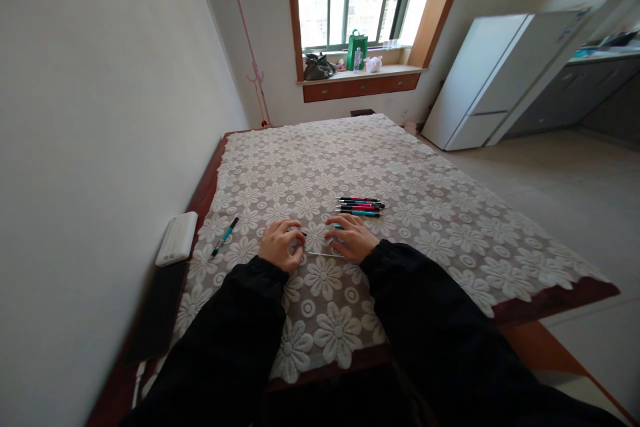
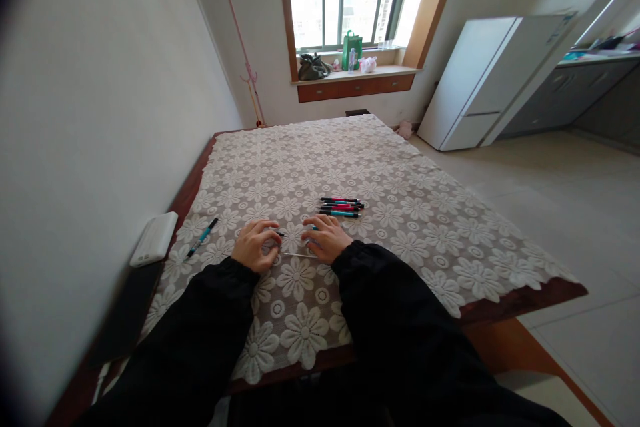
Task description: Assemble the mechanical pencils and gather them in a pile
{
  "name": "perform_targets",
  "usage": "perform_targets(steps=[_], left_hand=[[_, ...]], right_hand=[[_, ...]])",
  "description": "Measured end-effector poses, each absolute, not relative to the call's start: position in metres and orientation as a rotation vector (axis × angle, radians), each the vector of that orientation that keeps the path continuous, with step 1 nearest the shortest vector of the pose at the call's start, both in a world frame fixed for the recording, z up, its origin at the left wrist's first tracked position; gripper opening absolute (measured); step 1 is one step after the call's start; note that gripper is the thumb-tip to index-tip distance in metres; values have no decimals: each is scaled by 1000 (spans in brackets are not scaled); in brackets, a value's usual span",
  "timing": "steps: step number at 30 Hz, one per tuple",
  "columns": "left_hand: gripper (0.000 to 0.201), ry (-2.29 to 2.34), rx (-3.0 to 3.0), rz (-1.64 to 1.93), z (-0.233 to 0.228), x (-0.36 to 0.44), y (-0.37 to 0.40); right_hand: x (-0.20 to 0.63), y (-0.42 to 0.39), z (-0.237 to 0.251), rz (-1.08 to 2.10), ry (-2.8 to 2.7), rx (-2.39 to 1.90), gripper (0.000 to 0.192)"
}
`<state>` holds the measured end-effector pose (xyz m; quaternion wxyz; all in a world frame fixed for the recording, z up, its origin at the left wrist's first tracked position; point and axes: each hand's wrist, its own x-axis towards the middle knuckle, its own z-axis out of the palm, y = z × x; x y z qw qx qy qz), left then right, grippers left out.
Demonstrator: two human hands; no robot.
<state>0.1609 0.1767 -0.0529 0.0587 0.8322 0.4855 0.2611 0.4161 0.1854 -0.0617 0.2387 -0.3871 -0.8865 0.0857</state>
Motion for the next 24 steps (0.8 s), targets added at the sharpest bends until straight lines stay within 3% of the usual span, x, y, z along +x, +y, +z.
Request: perform_targets(steps=[5,12,16,24], left_hand=[[2,1533,2496,820,-55,161,177],[11,1499,2471,895,-60,157,184],[20,1486,2416,866,-66,155,188],[14,1622,2371,772,-69,152,189]], right_hand=[[415,185,-61,233,-2401,-1074,6],[423,192,-63,99,-2230,-1276,24],[429,197,-68,93,-2199,-1442,21],[419,193,-67,210,-2385,-1242,24]])
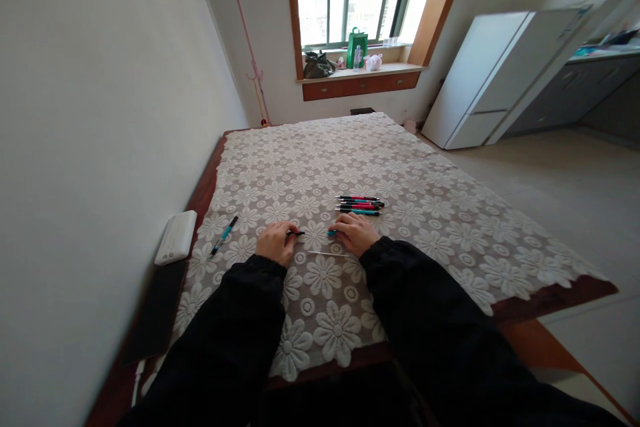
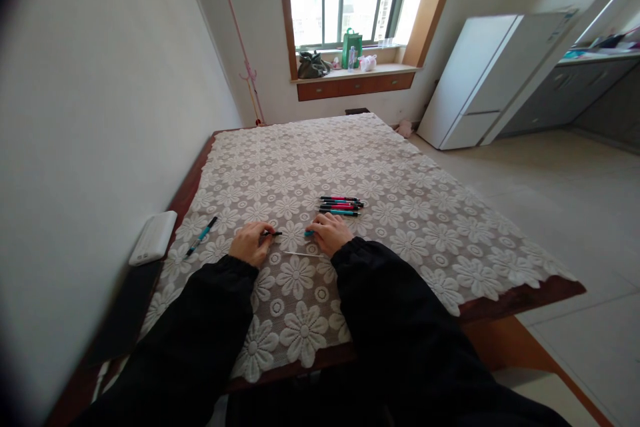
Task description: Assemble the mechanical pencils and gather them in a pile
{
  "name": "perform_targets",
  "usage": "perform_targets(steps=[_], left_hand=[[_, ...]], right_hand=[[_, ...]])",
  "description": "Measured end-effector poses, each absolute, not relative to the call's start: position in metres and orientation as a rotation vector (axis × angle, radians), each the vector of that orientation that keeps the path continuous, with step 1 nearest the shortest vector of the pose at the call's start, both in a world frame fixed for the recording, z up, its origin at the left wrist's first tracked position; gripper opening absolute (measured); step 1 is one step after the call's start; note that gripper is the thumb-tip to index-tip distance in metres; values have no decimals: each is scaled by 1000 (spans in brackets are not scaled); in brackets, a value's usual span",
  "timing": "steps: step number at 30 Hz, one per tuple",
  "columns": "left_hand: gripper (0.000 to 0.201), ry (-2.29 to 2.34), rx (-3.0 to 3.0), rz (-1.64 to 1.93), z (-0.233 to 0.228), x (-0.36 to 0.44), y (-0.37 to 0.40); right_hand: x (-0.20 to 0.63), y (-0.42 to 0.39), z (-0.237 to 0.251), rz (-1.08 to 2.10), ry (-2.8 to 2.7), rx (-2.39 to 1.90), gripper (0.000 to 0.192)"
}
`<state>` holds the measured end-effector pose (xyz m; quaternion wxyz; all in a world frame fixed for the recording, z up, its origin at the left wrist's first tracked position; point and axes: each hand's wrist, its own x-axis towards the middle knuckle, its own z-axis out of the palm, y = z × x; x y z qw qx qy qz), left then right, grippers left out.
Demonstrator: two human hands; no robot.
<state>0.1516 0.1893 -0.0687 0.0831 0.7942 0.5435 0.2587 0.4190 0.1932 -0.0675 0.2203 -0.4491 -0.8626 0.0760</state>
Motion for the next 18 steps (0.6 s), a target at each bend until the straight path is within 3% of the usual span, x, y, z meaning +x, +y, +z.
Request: perform_targets(steps=[5,13,18], left_hand=[[12,1633,2352,805,-69,153,190],[20,1569,2412,782,-54,161,177],[16,1580,2446,730,-51,162,175]], right_hand=[[420,191,-63,182,-2293,-1268,26],[415,177,-43,237,-2430,-963,6],[412,177,-49,238,-2491,-972,8]])
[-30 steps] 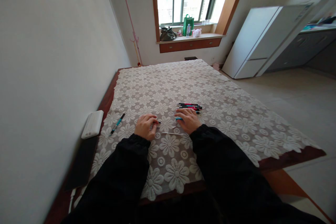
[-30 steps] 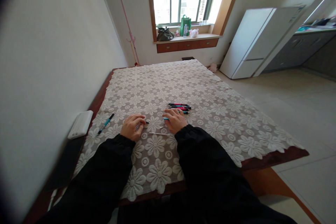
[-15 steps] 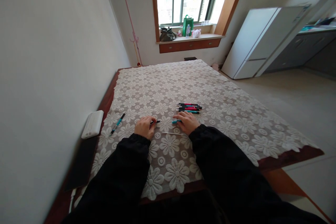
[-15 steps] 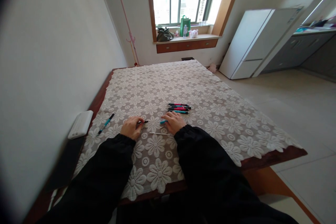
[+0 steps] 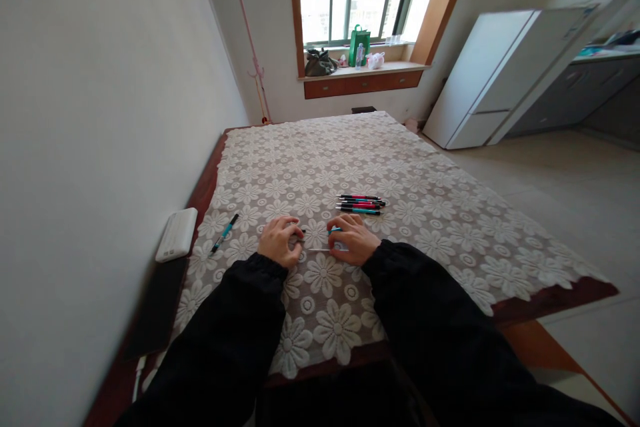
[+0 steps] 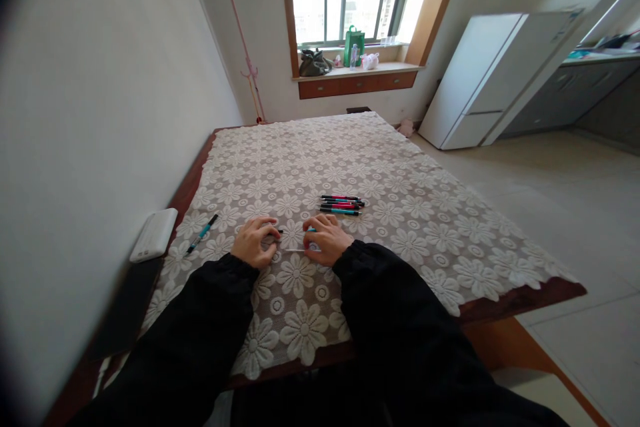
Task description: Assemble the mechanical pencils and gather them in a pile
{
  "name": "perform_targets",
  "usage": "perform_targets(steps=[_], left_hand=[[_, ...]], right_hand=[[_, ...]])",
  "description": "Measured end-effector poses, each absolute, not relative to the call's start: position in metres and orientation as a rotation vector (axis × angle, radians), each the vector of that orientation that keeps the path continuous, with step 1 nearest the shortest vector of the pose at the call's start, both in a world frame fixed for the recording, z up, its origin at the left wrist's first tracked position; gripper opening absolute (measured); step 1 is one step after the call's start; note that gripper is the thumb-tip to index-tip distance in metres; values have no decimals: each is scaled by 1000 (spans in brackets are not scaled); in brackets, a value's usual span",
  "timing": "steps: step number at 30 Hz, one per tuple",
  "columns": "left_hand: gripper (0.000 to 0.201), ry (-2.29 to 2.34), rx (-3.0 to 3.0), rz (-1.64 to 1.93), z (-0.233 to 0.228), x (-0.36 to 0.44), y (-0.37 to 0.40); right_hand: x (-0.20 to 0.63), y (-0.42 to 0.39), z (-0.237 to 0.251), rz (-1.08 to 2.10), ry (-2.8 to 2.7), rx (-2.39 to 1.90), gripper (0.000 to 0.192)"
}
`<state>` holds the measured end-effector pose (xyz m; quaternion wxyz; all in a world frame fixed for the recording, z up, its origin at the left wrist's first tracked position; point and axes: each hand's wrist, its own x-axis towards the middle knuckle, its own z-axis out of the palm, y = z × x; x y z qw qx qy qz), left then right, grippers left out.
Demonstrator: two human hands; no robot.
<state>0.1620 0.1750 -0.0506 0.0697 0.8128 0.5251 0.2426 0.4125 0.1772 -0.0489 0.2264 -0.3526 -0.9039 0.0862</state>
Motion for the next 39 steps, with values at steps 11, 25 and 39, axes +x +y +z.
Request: perform_targets(steps=[11,25,39], left_hand=[[5,1506,2478,818,-58,161,179],[31,1383,2515,907,-54,161,178],[5,1510,2479,813,-56,161,178]], right_hand=[[416,182,-56,232,-2447,-992,4],[416,181,-48,173,-2365,-1049,13],[410,181,-54,103,-2425,-1062,1]])
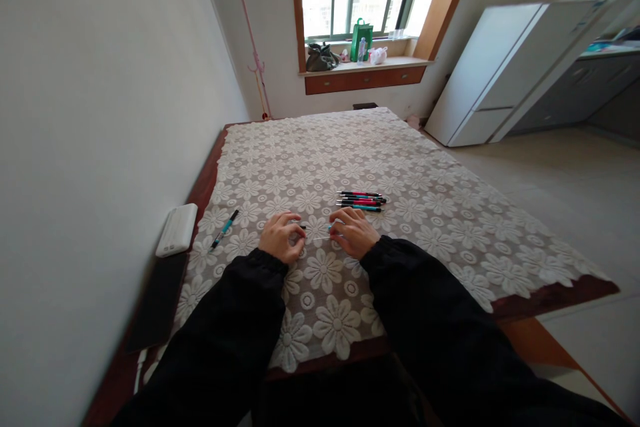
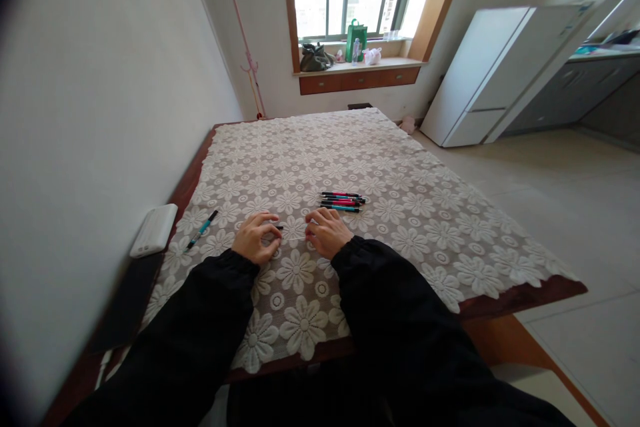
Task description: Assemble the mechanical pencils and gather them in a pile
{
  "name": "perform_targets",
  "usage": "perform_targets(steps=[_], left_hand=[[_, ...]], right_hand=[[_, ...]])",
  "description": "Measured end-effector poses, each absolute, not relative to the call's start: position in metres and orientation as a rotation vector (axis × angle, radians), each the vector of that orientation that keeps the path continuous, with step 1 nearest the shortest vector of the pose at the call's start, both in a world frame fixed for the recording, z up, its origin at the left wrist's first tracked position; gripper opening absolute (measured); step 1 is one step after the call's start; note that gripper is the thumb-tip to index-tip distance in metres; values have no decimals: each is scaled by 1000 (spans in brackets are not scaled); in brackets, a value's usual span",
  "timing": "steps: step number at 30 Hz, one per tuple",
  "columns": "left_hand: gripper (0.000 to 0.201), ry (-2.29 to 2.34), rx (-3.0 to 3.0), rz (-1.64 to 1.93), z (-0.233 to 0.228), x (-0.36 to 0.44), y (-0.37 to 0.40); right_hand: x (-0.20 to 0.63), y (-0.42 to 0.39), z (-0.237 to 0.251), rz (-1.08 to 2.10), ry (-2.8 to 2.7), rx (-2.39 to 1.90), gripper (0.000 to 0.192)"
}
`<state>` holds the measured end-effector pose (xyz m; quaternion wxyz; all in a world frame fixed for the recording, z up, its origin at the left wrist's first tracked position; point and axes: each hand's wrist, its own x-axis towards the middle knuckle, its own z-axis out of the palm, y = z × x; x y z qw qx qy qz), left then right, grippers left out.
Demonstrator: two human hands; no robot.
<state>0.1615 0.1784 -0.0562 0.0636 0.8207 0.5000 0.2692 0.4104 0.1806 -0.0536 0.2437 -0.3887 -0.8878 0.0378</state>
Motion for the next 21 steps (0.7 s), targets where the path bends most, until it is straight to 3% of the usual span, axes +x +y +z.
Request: perform_targets(steps=[21], left_hand=[[5,1194,2582,779,-59,163,179]], right_hand=[[402,178,-59,207,-2470,-992,4]])
